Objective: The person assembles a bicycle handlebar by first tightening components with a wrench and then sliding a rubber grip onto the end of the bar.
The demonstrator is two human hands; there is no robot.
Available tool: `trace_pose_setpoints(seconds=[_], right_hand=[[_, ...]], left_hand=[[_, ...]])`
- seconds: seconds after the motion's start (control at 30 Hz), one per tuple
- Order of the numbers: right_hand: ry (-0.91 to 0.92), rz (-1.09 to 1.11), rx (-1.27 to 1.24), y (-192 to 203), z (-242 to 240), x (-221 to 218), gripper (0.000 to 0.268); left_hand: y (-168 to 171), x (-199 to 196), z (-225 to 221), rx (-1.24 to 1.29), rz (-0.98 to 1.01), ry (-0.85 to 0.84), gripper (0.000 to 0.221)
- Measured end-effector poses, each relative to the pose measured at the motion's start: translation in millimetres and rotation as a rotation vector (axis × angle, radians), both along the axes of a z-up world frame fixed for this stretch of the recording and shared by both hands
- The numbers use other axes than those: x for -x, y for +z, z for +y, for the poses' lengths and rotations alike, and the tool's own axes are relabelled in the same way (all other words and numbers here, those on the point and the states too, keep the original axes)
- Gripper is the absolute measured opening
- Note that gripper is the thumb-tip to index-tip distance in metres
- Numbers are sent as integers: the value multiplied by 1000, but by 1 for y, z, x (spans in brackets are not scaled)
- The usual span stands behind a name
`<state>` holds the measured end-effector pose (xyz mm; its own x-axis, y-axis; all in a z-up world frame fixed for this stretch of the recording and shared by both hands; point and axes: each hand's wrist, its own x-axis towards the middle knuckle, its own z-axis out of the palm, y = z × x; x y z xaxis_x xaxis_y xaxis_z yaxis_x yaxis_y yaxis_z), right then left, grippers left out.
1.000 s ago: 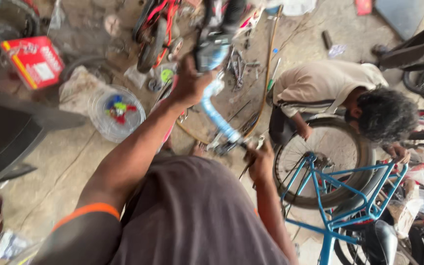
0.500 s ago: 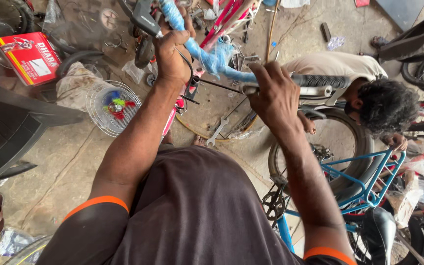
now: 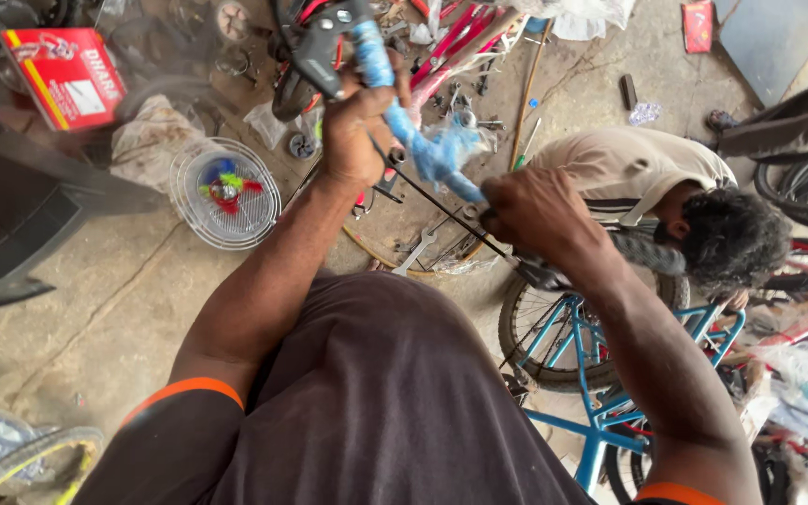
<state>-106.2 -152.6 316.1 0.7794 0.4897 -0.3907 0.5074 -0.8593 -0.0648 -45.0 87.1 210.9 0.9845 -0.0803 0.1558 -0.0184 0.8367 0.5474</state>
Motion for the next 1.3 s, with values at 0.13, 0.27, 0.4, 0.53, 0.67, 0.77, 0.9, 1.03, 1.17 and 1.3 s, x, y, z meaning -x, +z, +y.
trace_pose_setpoints(seconds=[0.13,0.27,0.4,0.53,0.67,0.77,0.9,1.03,1.17,1.3], right_hand=[[54,-80,-63,8,-20,9,19],[28,-196,-76,5,-32,26,15],[-34,-146,-159,-5,-41,39,14],[-70,-146,-130,-25,-48,54,19],[-58,-206,-146,-40,-53,65,32],[-60,-227,-207,-40,-54,72,42],[-56,-234,-229,-33,-49,72,45],[-62,-223,-184,-25,-44,72,44],[-39,-203,-142,-18,-39,70,39],[4,-218,-78,-11,-35,66,39]], left_hand=[[9,1,-5,-96,-75,-57,50],[32,11,-3,-216,-234,-260,75],[52,17,5,-279,-252,-390,108],[56,17,12,-332,-257,-564,124],[55,22,8,-319,-260,-641,134],[56,27,4,-346,-281,-587,141],[61,30,8,-305,-280,-595,146],[62,28,14,-220,-288,-600,144],[63,32,25,-182,-261,-573,142],[64,43,32,-118,-255,-480,135]])
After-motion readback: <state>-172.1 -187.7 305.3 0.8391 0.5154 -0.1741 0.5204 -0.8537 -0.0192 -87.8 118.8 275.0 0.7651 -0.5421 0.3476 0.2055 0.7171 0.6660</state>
